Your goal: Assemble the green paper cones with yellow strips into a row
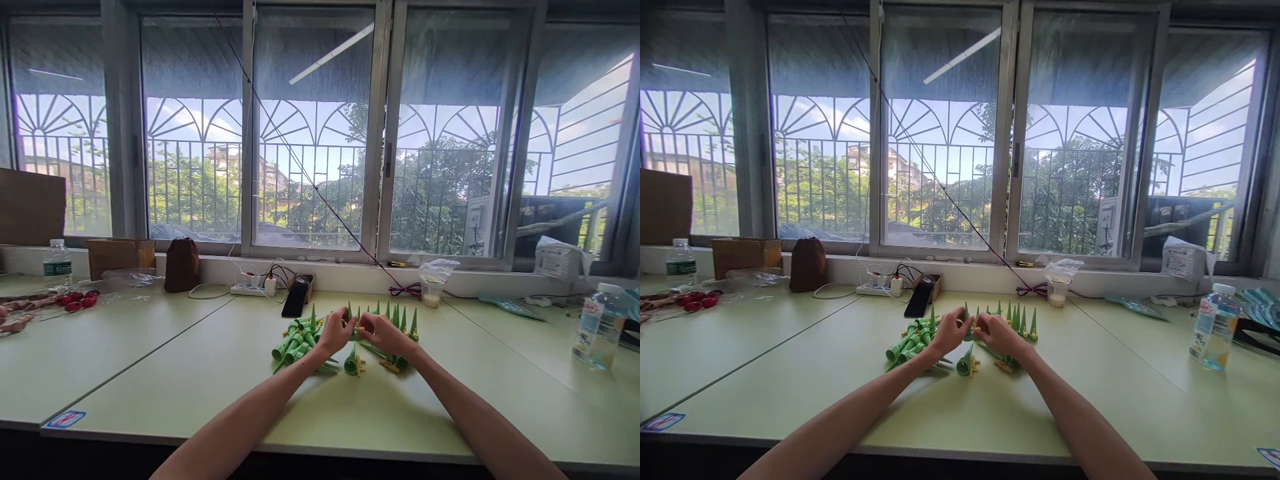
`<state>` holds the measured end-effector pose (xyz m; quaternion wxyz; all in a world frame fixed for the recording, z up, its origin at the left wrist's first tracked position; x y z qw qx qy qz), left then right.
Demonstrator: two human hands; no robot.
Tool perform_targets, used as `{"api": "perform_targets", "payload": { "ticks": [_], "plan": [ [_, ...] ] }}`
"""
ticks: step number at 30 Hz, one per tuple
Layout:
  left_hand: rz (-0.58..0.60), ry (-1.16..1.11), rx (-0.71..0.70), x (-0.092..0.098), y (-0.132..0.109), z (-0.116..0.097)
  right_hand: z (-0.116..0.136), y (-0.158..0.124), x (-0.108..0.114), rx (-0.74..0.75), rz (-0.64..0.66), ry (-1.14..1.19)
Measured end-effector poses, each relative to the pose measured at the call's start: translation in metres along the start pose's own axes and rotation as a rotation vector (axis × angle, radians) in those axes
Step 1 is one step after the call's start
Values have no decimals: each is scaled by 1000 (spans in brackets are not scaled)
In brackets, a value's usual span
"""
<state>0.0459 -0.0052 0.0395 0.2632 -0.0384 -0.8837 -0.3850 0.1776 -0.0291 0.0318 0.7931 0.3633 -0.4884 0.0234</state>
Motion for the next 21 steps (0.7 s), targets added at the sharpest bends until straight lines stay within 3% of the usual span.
{"api": "perform_targets", "payload": {
  "ticks": [9,21],
  "plan": [
    [9,-9,-23,-1,-1,-1,-2,1,-6,-7,69,26],
    [-27,18,-35,-1,0,4,-3,1,-4,-1,16,17]
  ]
}}
Point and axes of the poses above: each hand's wrist, its own y-axis towards the middle knuckle, its own x-axis out of the back of the hand, z = x × y, the point moved 6 cm from there along y, towards the middle knuckle, and after that the axes turned 7 degrees about -y, right-handed, at the moved point
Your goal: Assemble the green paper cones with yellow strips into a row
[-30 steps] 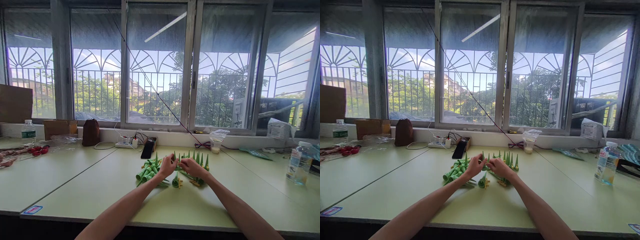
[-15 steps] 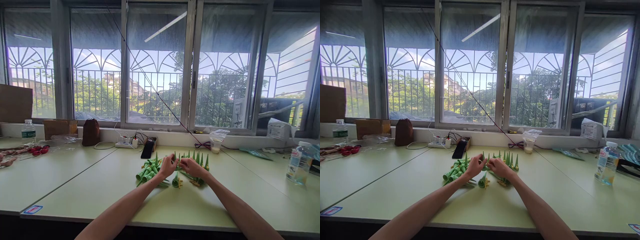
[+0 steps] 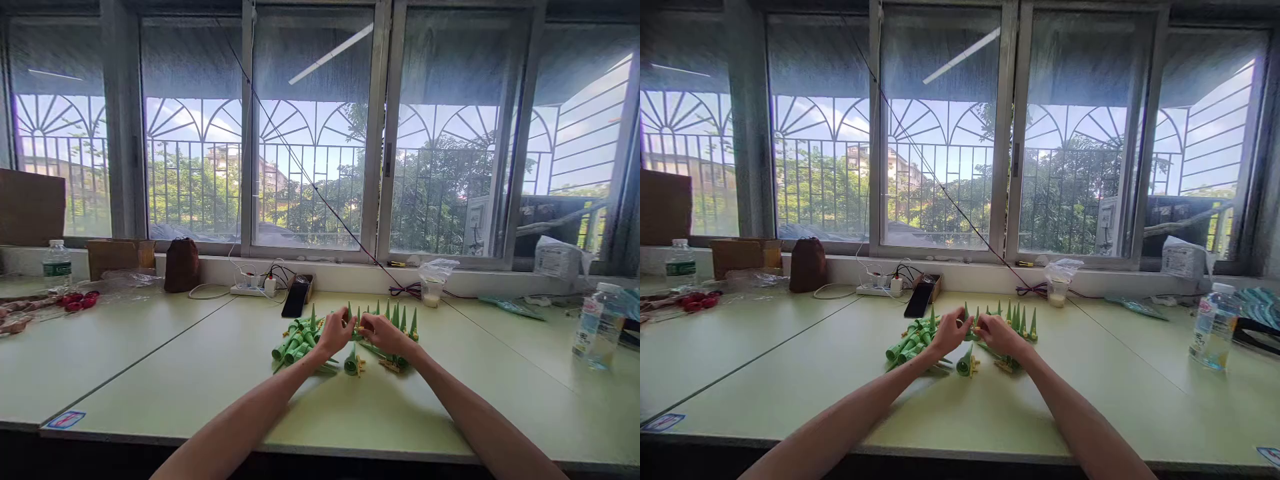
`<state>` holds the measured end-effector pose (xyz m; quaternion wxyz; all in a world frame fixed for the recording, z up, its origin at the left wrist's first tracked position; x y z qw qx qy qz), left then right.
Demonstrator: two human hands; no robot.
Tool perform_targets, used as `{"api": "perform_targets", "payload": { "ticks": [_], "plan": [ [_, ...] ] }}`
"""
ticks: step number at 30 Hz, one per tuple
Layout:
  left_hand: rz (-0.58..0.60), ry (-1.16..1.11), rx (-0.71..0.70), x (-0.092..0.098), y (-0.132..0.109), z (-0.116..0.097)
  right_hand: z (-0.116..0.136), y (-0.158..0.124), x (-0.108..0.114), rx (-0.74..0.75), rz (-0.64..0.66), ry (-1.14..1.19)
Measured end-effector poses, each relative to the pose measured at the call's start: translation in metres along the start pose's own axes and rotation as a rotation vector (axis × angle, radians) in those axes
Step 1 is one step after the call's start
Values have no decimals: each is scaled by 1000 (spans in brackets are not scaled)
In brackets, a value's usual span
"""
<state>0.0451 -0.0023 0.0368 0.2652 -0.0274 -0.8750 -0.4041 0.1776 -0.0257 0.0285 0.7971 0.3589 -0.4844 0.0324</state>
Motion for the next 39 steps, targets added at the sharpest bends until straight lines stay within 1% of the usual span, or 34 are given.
{"api": "perform_targets", "payload": {
  "ticks": [6,17,22,28,31,36,39],
  "plan": [
    [-15,-6,-2,0,0,2,2,-1,-3,3,45,45],
    [-22,0,-8,3,0,-1,-3,1,-1,5,-17,25],
    [3,-22,-9,2,-1,-2,-1,0,-2,19,-4,24],
    [16,-78,-9,1,-1,-4,2,0,-4,30,47,44],
    [1,-96,8,2,1,-1,3,0,-1,24,25,26],
    [-58,-103,64,5,5,11,1,0,3,14,-43,-3],
    [-30,-150,75,2,6,16,-1,1,1,21,-60,13]
  ]
}}
Point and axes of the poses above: each hand's wrist, its own y-axis towards the middle knuckle, its own x-axis out of the back of the hand, z = x × y, the point moved 6 cm from there along y, towards the middle knuckle, and after that the axes turned 7 degrees about -y, right-handed, at the moved point
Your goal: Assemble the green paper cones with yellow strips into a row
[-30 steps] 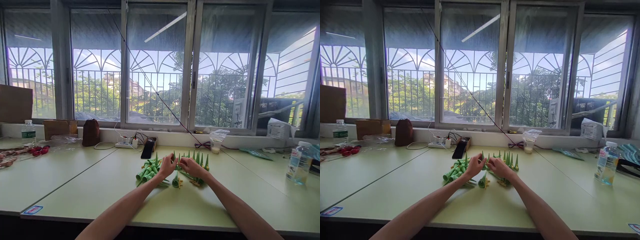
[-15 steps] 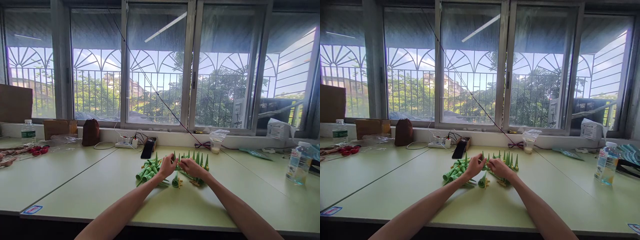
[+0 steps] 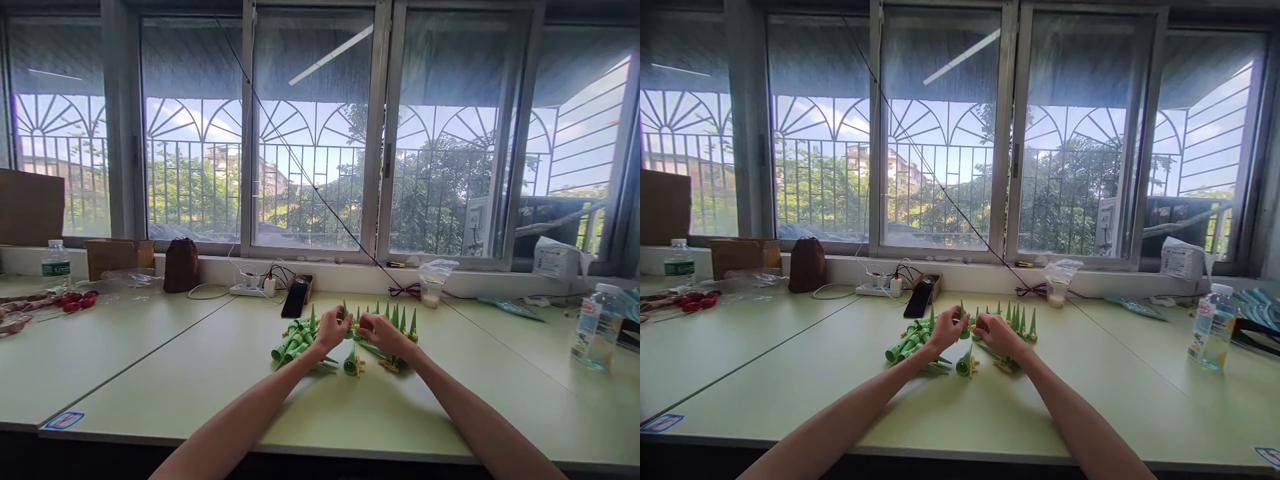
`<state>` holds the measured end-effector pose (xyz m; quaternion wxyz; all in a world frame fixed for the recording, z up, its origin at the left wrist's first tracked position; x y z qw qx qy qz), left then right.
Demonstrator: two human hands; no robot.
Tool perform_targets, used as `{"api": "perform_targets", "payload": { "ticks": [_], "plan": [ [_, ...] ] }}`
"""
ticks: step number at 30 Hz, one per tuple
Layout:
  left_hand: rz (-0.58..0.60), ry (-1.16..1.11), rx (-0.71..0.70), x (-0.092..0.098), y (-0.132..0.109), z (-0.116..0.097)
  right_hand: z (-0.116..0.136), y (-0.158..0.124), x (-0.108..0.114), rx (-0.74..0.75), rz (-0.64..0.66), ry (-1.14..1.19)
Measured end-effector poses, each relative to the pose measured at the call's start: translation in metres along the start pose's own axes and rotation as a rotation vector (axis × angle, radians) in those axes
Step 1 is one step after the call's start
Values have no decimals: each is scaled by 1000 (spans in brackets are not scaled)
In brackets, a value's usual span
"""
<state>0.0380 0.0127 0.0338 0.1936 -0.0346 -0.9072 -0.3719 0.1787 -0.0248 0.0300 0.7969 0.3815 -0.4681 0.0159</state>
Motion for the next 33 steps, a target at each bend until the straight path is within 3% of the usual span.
{"api": "perform_targets", "payload": {
  "ticks": [9,18,33],
  "plan": [
    [85,-119,13,-6,-3,-4,0,0,-1,-18,17,97],
    [107,-202,23,-7,-3,-4,0,-1,-3,-4,33,47],
    [60,-269,74,-7,1,3,1,0,-3,13,1,24]
  ]
}}
Point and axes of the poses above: each hand's wrist, its own y-axis towards the middle knuckle, its own x-axis out of the back of the hand, z = x × y, the point moved 6 cm from there along y, towards the middle knuckle, and after that the axes turned 7 degrees about -y, right-handed, at the moved point
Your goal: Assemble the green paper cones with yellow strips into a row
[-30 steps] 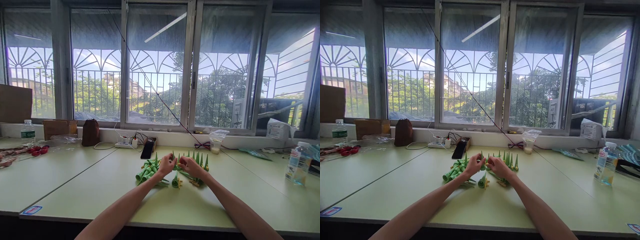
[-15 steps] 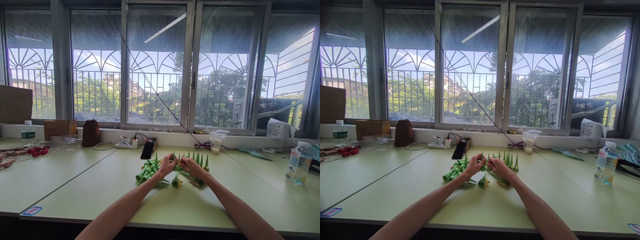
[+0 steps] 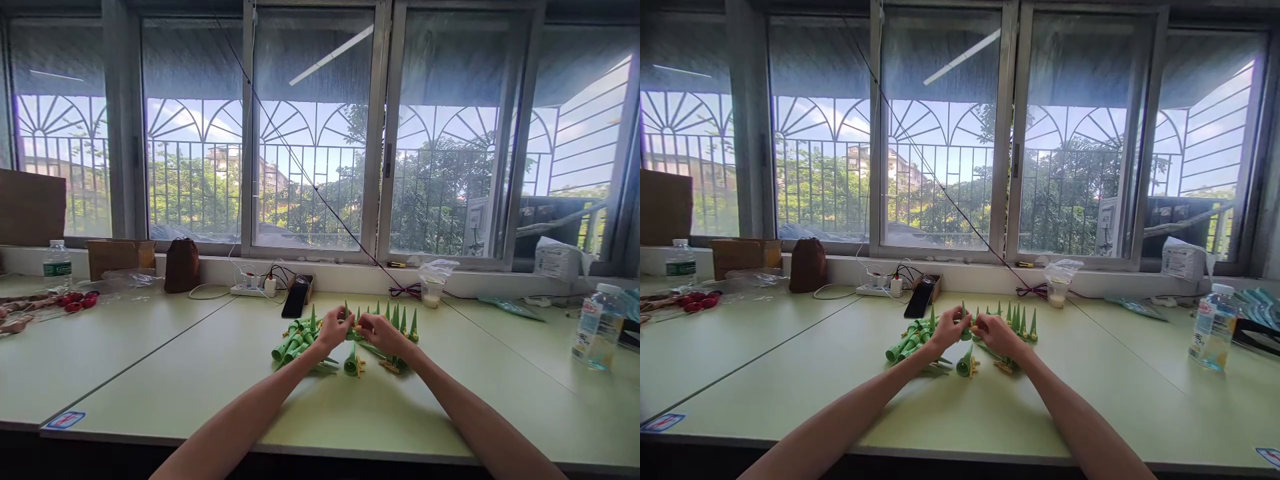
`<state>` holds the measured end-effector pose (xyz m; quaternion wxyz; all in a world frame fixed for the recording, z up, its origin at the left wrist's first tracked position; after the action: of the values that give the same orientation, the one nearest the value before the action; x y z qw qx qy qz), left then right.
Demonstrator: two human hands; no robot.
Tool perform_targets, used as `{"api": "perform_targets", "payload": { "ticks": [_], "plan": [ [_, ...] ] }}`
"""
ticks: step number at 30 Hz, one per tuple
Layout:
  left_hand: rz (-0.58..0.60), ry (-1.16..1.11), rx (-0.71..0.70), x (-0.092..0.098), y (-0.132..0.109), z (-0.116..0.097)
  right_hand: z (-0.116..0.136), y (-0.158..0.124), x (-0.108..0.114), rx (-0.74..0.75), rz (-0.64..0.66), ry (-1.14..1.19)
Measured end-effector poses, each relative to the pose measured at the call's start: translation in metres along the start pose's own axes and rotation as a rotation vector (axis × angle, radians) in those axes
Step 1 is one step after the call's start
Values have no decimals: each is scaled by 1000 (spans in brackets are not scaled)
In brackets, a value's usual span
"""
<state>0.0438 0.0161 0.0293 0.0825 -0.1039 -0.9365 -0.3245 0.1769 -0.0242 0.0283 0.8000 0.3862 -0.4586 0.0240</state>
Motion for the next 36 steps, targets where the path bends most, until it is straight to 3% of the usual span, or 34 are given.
{"api": "perform_targets", "payload": {
  "ticks": [7,16,36],
  "plan": [
    [67,-138,152,-5,-5,3,0,0,1,8,-19,7],
    [62,-163,48,-2,-5,-10,-4,-1,-1,-3,-3,-10],
    [99,-197,64,-4,-6,-8,3,-2,0,39,34,-84]
  ]
}}
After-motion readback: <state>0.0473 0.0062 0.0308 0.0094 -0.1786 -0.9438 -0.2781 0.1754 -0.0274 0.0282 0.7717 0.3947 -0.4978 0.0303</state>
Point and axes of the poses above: each hand's wrist, its own y-axis towards the middle knuckle, its own x-axis out of the back of the hand, z = x × y, the point moved 6 cm from there along y, towards the middle knuckle, and after that the axes turned 7 degrees about -y, right-handed, at the moved point
